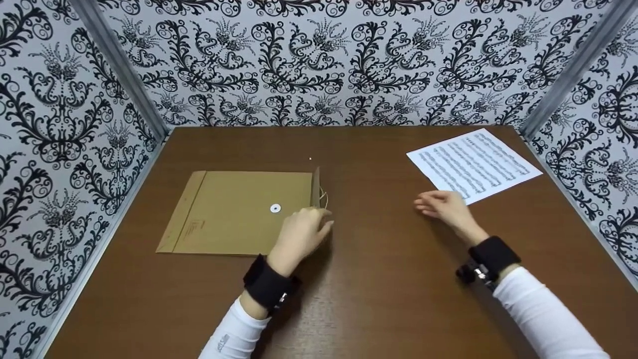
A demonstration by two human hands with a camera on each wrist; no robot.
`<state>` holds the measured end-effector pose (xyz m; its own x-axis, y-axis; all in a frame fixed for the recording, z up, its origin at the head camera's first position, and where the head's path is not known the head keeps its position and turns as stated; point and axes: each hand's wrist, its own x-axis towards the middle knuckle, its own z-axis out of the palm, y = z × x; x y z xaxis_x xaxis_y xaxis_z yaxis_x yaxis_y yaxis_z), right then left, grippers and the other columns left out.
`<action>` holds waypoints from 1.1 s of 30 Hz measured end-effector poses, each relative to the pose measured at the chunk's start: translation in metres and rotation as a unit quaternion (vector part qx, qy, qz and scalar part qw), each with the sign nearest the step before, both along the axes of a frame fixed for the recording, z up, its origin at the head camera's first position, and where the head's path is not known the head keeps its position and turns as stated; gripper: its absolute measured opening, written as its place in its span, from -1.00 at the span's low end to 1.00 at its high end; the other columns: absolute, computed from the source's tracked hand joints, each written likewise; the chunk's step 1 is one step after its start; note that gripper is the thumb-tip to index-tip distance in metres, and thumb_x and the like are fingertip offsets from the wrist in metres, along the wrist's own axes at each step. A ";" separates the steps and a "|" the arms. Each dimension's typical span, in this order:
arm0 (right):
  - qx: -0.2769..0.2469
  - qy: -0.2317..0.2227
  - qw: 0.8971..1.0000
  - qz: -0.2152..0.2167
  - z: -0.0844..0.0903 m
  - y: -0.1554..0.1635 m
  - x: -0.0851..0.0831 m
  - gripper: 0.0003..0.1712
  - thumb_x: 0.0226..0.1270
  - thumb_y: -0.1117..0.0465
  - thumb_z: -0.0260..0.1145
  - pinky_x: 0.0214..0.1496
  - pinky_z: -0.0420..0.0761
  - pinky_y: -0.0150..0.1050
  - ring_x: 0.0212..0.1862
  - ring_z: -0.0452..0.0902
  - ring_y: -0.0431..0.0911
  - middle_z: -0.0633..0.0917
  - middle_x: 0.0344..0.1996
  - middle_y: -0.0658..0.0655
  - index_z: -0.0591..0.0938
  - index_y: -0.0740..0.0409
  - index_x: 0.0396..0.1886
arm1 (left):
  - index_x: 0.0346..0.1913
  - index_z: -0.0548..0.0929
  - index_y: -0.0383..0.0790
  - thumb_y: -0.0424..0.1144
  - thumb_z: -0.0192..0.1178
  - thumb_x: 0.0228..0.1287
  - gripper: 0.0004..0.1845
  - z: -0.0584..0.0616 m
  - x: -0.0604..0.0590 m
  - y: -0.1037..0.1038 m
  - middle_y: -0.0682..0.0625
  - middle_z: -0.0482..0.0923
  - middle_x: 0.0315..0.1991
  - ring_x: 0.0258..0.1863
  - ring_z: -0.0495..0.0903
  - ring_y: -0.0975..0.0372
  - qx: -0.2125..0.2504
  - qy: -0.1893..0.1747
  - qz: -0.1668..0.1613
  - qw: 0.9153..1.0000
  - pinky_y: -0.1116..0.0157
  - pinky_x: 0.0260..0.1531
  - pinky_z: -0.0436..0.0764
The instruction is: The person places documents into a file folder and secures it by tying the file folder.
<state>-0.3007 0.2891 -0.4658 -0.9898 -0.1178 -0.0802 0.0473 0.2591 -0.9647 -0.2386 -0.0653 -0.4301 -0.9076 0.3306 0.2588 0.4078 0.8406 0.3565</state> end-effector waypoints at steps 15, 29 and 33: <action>0.195 0.082 0.972 -0.099 0.001 0.088 -0.016 -0.54 0.55 0.33 0.12 -0.29 0.67 -0.59 -0.43 0.60 -0.59 0.80 -0.18 0.44 0.51 0.72 0.17 | -0.24 0.78 -0.08 -0.10 0.32 0.35 -0.86 -0.014 0.011 0.032 0.04 0.78 -0.33 -0.37 0.77 0.15 -0.080 0.090 -0.101 0.988 0.20 -0.46 0.70; 0.408 0.096 0.905 -0.073 -0.007 0.113 -0.029 -0.40 0.55 0.10 0.16 0.06 0.53 0.37 0.11 0.53 0.54 0.54 0.22 0.61 0.45 0.49 0.34 | -0.19 0.78 -0.02 -0.05 0.28 0.39 -0.84 -0.028 0.019 0.043 0.12 0.76 -0.28 -0.33 0.77 0.23 -0.118 0.081 -0.170 0.975 0.26 -0.41 0.71; 0.434 0.083 0.897 -0.026 -0.008 0.120 -0.032 -0.33 0.56 0.05 0.17 0.15 0.47 0.44 0.19 0.44 0.59 0.48 0.22 0.67 0.37 0.55 0.35 | -0.07 0.76 -0.04 -0.01 0.26 0.40 -0.77 -0.030 0.019 0.044 0.09 0.78 -0.10 -0.16 0.78 0.22 -0.131 0.090 -0.178 0.971 0.26 -0.28 0.75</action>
<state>-0.3324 0.4095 -0.4734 -0.9989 -0.0355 0.0303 -0.0446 0.9174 -0.3954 -0.2191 -0.0212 -0.4602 -0.6722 0.6906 0.2669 0.7245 0.6879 0.0446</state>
